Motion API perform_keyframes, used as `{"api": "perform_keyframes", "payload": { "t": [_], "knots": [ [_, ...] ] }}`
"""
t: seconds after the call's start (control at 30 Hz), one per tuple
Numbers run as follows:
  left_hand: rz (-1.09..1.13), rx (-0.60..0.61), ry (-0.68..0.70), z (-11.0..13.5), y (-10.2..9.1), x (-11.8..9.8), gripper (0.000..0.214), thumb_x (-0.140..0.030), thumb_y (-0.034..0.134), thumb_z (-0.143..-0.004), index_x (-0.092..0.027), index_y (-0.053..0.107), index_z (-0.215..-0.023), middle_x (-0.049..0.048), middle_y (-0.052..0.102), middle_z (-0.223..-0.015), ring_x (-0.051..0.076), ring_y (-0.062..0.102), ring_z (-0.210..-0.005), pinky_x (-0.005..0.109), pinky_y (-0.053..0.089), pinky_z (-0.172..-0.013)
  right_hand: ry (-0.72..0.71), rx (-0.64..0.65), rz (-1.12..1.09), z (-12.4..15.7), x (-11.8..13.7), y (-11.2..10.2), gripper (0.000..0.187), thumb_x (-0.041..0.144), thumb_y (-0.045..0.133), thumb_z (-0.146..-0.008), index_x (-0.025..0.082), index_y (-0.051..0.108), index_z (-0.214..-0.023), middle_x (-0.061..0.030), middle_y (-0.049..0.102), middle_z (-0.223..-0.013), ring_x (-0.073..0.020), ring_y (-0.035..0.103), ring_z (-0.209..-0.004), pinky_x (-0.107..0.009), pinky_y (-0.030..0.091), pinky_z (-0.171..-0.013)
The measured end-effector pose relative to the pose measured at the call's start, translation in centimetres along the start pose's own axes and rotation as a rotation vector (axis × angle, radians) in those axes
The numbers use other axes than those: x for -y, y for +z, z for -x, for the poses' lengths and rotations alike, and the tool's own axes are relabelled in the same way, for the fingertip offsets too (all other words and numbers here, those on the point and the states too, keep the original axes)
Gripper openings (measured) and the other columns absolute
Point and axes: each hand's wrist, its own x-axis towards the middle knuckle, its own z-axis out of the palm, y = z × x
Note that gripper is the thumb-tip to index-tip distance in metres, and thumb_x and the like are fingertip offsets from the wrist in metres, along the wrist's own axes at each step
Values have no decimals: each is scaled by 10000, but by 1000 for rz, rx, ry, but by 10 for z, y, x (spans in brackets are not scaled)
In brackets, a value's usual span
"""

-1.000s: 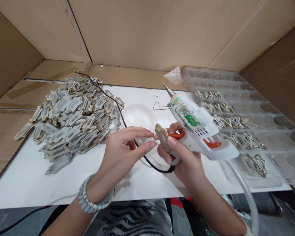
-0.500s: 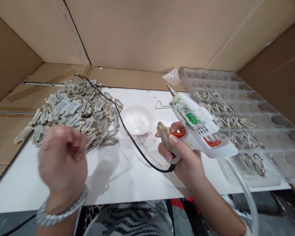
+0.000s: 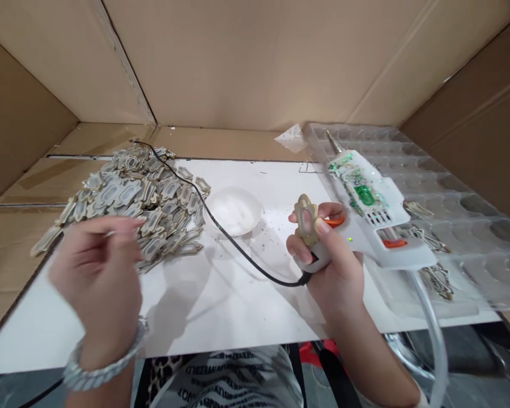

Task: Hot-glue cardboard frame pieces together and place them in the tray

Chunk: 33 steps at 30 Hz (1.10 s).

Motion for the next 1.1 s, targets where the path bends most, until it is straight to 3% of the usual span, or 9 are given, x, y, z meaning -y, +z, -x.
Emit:
{"api": "perform_keyframes", "payload": {
  "t": [0.13, 0.2, 0.27, 0.43, 0.53, 0.63, 0.77, 0.87, 1.1],
  "knots": [
    [-8, 372, 130, 10, 54, -48, 156, -309, 620, -902, -257, 764, -930, -15, 772, -921, 82, 574, -531, 235, 466, -541, -21, 32, -14, 1, 1, 0, 120, 258, 703, -832, 247, 585, -849, 27, 720, -823, -40, 406, -402, -211, 367, -444],
    [2, 509, 205, 9, 79, -62, 133, -264, 647, -870, -235, 765, -817, -17, 762, -803, 96, 590, -553, 241, 457, -580, -40, 36, -23, 1, 2, -1, 111, 249, 699, -836, 252, 592, -864, 32, 711, -818, -43, 422, -412, -208, 380, -449],
    [-93, 634, 147, 6, 100, -71, 128, -265, 720, -807, -212, 728, -691, -25, 695, -624, 114, 565, -528, 258, 403, -562, -54, 45, -42, 1, 4, -3, 105, 238, 693, -841, 256, 594, -870, 43, 693, -800, -47, 439, -423, -203, 390, -455],
    [-142, 754, 145, -8, 134, -87, 159, -299, 732, -797, -203, 702, -673, -20, 600, -535, 149, 535, -530, 281, 320, -559, -70, 36, -68, -1, 9, -6, 144, 242, 715, -825, 251, 573, -850, 63, 647, -760, -36, 446, -424, -181, 385, -454],
    [-102, 851, 188, -18, 143, -94, 317, -346, 596, -907, -192, 699, -650, 3, 591, -534, 168, 557, -565, 298, 346, -594, -69, 11, -57, -1, 11, -7, 201, 252, 745, -797, 249, 554, -860, 65, 651, -777, -28, 449, -413, -183, 405, -471],
    [-22, 883, 196, -25, 146, -95, 375, -326, 466, -970, -174, 725, -746, 33, 696, -699, 180, 641, -704, 297, 431, -668, -69, -5, -61, -1, 12, -7, 226, 257, 751, -790, 249, 547, -886, 62, 646, -793, -29, 449, -416, -182, 402, -462],
    [395, 1110, 137, -28, 140, -94, 202, -176, 609, -835, -158, 745, -983, 28, 765, -980, 166, 697, -936, 250, 514, -828, -81, -12, -63, -2, 14, -7, 229, 256, 748, -790, 250, 543, -892, 72, 609, -777, -29, 440, -425, -176, 399, -455],
    [530, 1273, 138, -29, 134, -95, 225, -73, 676, -708, -142, 763, -903, 8, 777, -931, 166, 711, -922, 227, 523, -836, -79, -20, -67, -3, 16, -7, 237, 260, 763, -776, 243, 539, -854, 84, 569, -739, -24, 423, -426, -167, 406, -457],
    [408, 1299, 236, -38, 135, -104, 61, -95, 737, -736, -140, 771, -757, -15, 749, -681, 110, 690, -659, 180, 472, -623, -82, -68, -72, -2, 18, -7, 249, 251, 795, -743, 233, 574, -856, 63, 568, -763, -43, 469, -511, -141, 384, -439]
  ]
}}
